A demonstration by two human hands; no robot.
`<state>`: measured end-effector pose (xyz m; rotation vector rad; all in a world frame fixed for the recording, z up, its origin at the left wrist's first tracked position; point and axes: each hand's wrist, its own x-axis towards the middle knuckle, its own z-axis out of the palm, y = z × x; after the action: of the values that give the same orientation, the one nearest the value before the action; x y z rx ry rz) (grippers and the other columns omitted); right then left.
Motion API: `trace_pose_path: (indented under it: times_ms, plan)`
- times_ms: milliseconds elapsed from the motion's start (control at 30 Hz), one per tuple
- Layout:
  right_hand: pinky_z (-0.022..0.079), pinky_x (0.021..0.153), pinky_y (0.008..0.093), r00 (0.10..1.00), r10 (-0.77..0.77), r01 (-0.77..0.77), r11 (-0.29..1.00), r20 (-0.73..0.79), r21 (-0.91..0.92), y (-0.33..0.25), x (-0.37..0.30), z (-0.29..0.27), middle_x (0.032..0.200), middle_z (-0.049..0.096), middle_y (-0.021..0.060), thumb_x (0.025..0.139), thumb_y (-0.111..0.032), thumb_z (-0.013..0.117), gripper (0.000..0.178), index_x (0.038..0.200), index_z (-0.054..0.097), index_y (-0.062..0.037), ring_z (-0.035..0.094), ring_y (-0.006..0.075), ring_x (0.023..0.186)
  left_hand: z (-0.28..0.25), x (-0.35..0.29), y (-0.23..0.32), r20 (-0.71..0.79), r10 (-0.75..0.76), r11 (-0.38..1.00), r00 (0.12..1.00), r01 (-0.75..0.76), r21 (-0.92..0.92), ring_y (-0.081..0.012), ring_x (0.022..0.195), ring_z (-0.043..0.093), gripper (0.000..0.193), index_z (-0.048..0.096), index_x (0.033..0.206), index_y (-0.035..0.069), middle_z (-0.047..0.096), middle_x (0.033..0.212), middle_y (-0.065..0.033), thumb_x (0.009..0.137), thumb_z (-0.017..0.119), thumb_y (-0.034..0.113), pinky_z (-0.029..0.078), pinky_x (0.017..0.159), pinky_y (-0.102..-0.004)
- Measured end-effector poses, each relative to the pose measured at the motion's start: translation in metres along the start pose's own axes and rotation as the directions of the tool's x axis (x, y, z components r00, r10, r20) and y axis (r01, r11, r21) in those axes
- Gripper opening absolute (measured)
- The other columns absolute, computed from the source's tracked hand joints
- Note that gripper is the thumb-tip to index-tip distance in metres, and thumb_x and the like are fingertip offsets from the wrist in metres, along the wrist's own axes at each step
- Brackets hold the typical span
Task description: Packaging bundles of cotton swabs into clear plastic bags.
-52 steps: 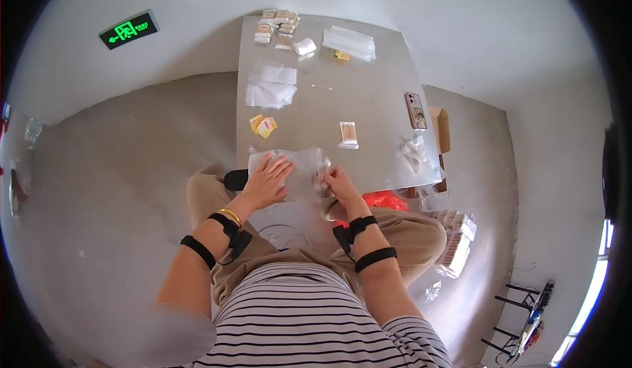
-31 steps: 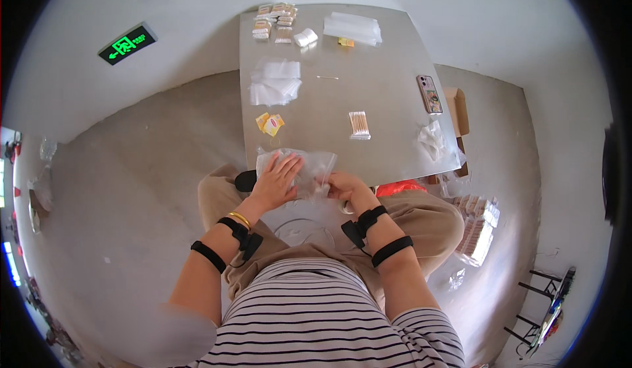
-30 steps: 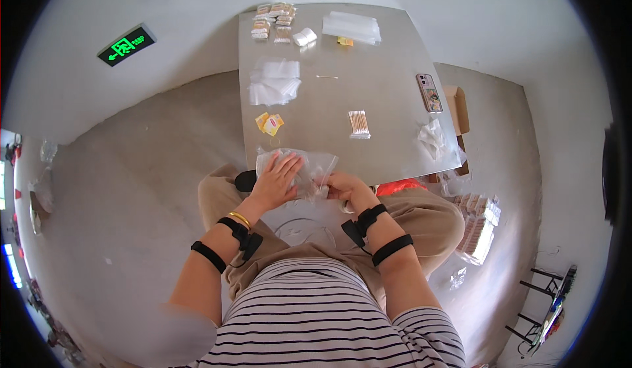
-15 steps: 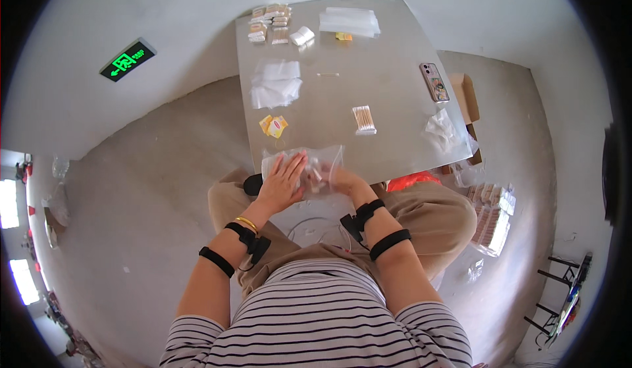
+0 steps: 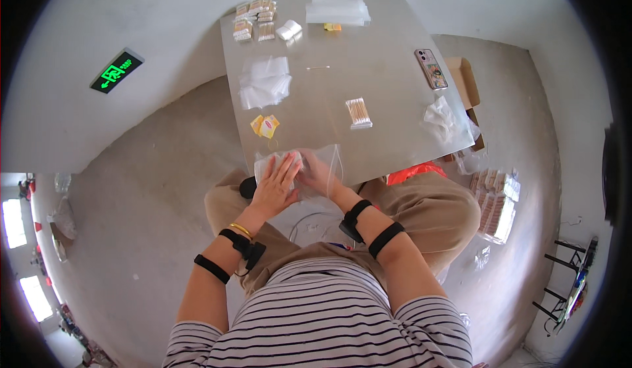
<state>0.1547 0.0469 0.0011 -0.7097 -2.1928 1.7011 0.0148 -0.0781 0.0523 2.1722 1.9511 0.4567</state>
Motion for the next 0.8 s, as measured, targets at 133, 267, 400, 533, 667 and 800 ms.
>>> trace_pose_path:
  times_ms: [133,267,400,533,667,800]
  plan:
    - [0.045,0.096,0.0401,0.978,-0.202,0.198,0.978,-0.054,-0.068,0.008,-0.001,0.007,0.125,0.053,0.0197,0.078,0.0,0.066,0.064,0.135,0.038,-0.0033,0.052,0.0407,0.115,-0.006,0.001,0.0,-0.01,0.052,0.999,0.999,-0.052,-0.014,-0.0264,0.142,0.027,0.08,0.028,0.146,0.007,0.027,0.153,-0.0128,0.077,0.067,0.019,0.015,0.117,-0.0485]
    - [0.044,0.097,0.0418,0.932,-0.353,0.325,0.916,-0.087,-0.234,0.02,-0.002,0.013,0.125,0.052,0.0202,0.074,0.002,0.067,0.065,0.133,0.041,-0.0026,0.051,0.0423,0.116,-0.016,0.006,0.006,0.076,0.023,0.999,0.997,-0.022,-0.026,-0.0245,0.142,0.027,0.079,0.03,0.146,0.007,0.029,0.152,-0.0105,0.077,0.066,0.019,0.014,0.118,-0.0482]
    - [0.042,0.098,0.0427,0.895,-0.387,0.295,0.885,-0.22,-0.359,0.031,-0.004,0.018,0.125,0.051,0.0201,0.067,0.002,0.071,0.069,0.131,0.044,-0.0023,0.05,0.0399,0.115,-0.013,0.007,0.006,0.102,0.024,0.999,0.994,-0.027,0.032,-0.0228,0.142,0.026,0.075,0.032,0.145,0.007,0.032,0.151,-0.0082,0.078,0.063,0.021,0.012,0.118,-0.0477]
    - [0.044,0.094,0.0431,0.935,-0.266,0.17,0.916,-0.236,-0.362,0.001,-0.026,-0.003,0.124,0.05,0.0198,0.065,-0.001,0.072,0.07,0.129,0.046,-0.0041,0.05,0.0401,0.113,-0.013,0.004,0.004,0.095,0.026,0.998,0.995,-0.031,0.052,-0.0227,0.142,0.026,0.073,0.033,0.145,0.006,0.033,0.151,-0.0081,0.08,0.062,0.022,0.013,0.118,-0.0479]
    - [0.044,0.095,0.0434,0.954,-0.279,0.222,0.902,-0.109,-0.371,0.012,-0.012,-0.01,0.124,0.049,0.0213,0.062,-0.001,0.075,0.073,0.129,0.045,-0.0044,0.049,0.0411,0.114,-0.014,0.004,0.004,0.094,0.031,0.998,0.995,-0.037,0.058,-0.023,0.142,0.026,0.073,0.032,0.145,0.006,0.032,0.151,-0.0082,0.08,0.063,0.023,0.013,0.118,-0.0482]
    - [0.045,0.094,0.043,0.978,-0.2,0.206,0.96,0.05,-0.19,0.014,0.004,-0.017,0.123,0.049,0.0197,0.067,-0.002,0.072,0.066,0.127,0.046,-0.0049,0.05,0.0401,0.113,-0.016,0.006,0.004,0.09,0.036,0.999,0.995,-0.038,0.015,-0.024,0.143,0.025,0.075,0.03,0.146,0.006,0.031,0.151,-0.009,0.08,0.064,0.023,0.013,0.118,-0.0484]
